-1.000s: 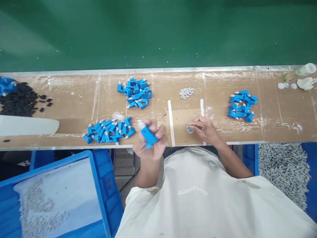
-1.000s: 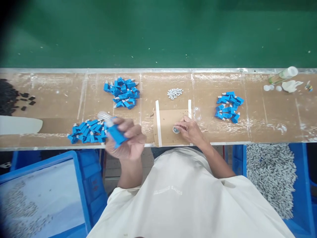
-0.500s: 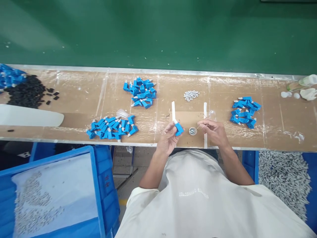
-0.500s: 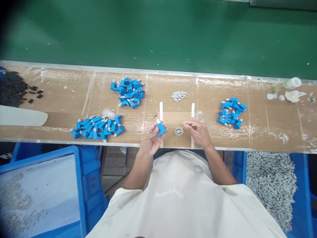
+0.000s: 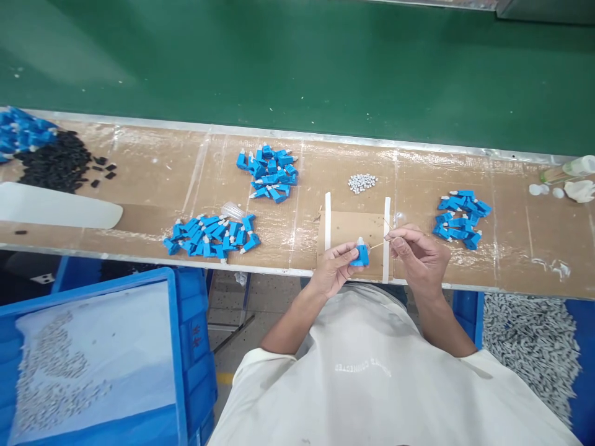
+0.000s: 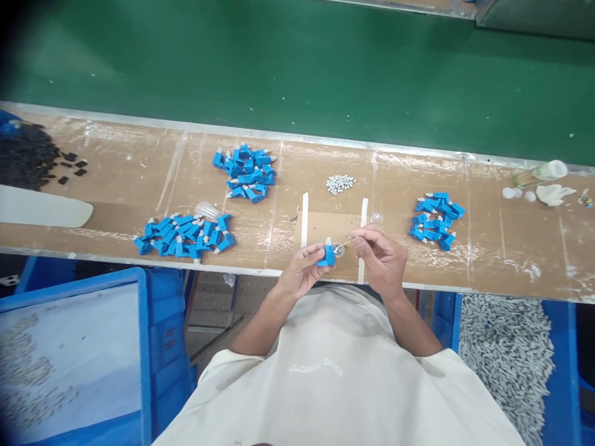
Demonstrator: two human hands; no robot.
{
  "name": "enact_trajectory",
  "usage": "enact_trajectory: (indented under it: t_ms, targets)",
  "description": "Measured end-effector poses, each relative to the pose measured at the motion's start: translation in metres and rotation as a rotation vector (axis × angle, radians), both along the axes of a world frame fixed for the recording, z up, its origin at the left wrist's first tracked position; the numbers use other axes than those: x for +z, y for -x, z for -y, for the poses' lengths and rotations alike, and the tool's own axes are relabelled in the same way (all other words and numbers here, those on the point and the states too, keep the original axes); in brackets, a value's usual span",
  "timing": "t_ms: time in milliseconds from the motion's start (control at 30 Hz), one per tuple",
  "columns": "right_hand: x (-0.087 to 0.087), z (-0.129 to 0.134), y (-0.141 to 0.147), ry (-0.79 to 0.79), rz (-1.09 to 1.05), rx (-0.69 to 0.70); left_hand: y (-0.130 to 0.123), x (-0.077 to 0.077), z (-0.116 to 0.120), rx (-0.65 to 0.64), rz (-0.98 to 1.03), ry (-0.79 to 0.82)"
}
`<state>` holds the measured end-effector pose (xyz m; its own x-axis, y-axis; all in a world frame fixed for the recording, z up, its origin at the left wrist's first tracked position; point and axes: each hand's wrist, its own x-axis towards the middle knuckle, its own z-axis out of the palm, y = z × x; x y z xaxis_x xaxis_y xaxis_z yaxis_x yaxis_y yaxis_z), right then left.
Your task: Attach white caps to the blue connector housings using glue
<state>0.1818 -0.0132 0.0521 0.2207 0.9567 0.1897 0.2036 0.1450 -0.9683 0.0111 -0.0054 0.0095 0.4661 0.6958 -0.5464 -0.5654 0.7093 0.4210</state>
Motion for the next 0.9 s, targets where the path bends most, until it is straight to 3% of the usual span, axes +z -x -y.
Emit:
enact_trajectory:
  t_ms: [333,900]
  targets:
    - [0.001,0.004,0.005,-0.010,0.151,0.025,0.002,0.004,0.000,-0.021,0.017,0.020]
    - [0.000,0.002,0.011,-0.089,0.212,0.072,0.006,-0.003,0.001,-0.040,0.047,0.014]
